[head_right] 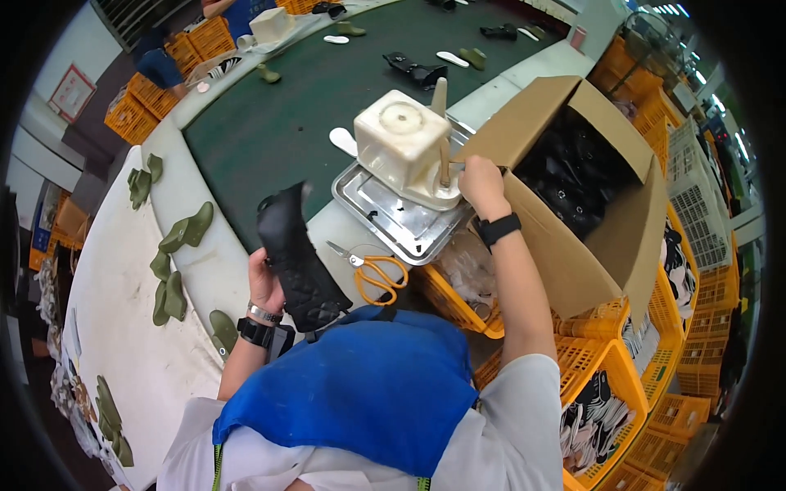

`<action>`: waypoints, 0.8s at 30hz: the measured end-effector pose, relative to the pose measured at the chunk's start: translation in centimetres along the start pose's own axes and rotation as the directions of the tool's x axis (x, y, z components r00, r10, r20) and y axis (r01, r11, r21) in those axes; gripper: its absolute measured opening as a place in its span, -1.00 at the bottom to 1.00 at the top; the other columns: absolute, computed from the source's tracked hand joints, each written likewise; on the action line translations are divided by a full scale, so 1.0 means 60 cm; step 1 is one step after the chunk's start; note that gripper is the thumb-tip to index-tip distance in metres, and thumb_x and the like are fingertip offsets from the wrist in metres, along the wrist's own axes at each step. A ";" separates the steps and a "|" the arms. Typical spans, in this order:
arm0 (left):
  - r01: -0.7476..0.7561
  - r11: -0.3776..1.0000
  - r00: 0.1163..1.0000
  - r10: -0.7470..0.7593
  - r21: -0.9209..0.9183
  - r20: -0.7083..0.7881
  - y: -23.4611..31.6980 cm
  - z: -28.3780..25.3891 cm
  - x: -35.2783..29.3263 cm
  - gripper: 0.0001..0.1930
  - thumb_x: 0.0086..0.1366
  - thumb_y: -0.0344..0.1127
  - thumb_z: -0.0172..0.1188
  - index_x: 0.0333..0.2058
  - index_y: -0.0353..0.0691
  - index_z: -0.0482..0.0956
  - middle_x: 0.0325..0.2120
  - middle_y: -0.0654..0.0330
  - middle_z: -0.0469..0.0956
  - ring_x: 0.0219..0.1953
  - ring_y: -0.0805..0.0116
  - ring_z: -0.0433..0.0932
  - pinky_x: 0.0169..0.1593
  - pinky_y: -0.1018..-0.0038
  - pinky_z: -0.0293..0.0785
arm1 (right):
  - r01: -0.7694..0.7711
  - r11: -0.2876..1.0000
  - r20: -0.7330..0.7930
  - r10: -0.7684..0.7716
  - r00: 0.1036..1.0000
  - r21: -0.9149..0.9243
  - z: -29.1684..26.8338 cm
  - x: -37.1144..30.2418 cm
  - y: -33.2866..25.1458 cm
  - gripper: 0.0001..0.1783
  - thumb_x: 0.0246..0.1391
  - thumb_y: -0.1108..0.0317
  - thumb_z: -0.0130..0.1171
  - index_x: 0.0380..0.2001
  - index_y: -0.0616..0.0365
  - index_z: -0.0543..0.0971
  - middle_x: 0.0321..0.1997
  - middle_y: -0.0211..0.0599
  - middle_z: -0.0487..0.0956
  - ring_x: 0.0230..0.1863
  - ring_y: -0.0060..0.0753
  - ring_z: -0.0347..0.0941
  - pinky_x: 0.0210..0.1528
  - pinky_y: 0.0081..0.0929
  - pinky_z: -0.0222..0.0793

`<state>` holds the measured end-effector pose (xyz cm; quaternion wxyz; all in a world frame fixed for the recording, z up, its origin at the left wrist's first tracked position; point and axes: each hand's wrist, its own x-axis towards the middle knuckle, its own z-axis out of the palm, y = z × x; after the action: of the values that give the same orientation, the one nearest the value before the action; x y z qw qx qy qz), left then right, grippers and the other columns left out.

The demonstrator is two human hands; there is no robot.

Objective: Trim and apply adhesive to shoe components in a factory assembly line setting.

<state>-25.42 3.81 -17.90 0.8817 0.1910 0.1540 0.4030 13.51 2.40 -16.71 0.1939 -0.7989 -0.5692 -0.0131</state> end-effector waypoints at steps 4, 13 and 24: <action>0.015 0.999 1.000 -0.015 0.047 -0.016 0.001 -0.008 0.010 -0.32 0.08 0.02 0.02 0.08 -0.34 0.16 0.00 -0.03 0.29 0.03 0.10 0.31 0.11 0.18 0.22 | -0.097 0.995 0.294 0.091 0.951 0.007 0.019 0.038 -0.022 -0.68 -0.27 0.30 0.17 -0.49 0.40 0.53 -0.45 0.18 0.50 -0.34 0.08 0.46 -0.23 -0.22 0.37; -0.003 0.974 0.995 -0.020 0.227 0.098 -0.007 0.011 0.002 -0.32 0.02 -0.16 0.24 0.08 -0.22 0.14 0.00 0.13 0.29 -0.03 0.33 0.36 0.02 0.35 0.33 | -0.289 0.936 0.287 0.226 0.931 0.202 0.071 0.033 -0.007 -0.72 -0.26 0.24 0.21 -0.48 0.22 0.54 -0.46 -0.08 0.54 -0.37 -0.14 0.49 -0.28 -0.35 0.38; -0.168 0.511 0.969 0.242 0.843 0.046 0.044 0.035 -0.019 -0.66 0.08 -0.26 0.18 -0.20 -0.33 0.44 -0.33 0.24 0.51 -0.30 0.53 0.44 -0.16 0.57 0.35 | -0.156 0.890 0.110 0.120 0.987 0.429 0.097 0.023 0.001 -0.68 -0.22 0.29 0.20 -0.32 0.15 0.48 -0.51 -0.19 0.51 -0.42 -0.24 0.47 -0.32 -0.37 0.36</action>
<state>-26.96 4.06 -14.73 0.6205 0.5915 0.3390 0.3875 12.92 5.53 -21.76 0.3453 -0.7733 -0.5069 0.1606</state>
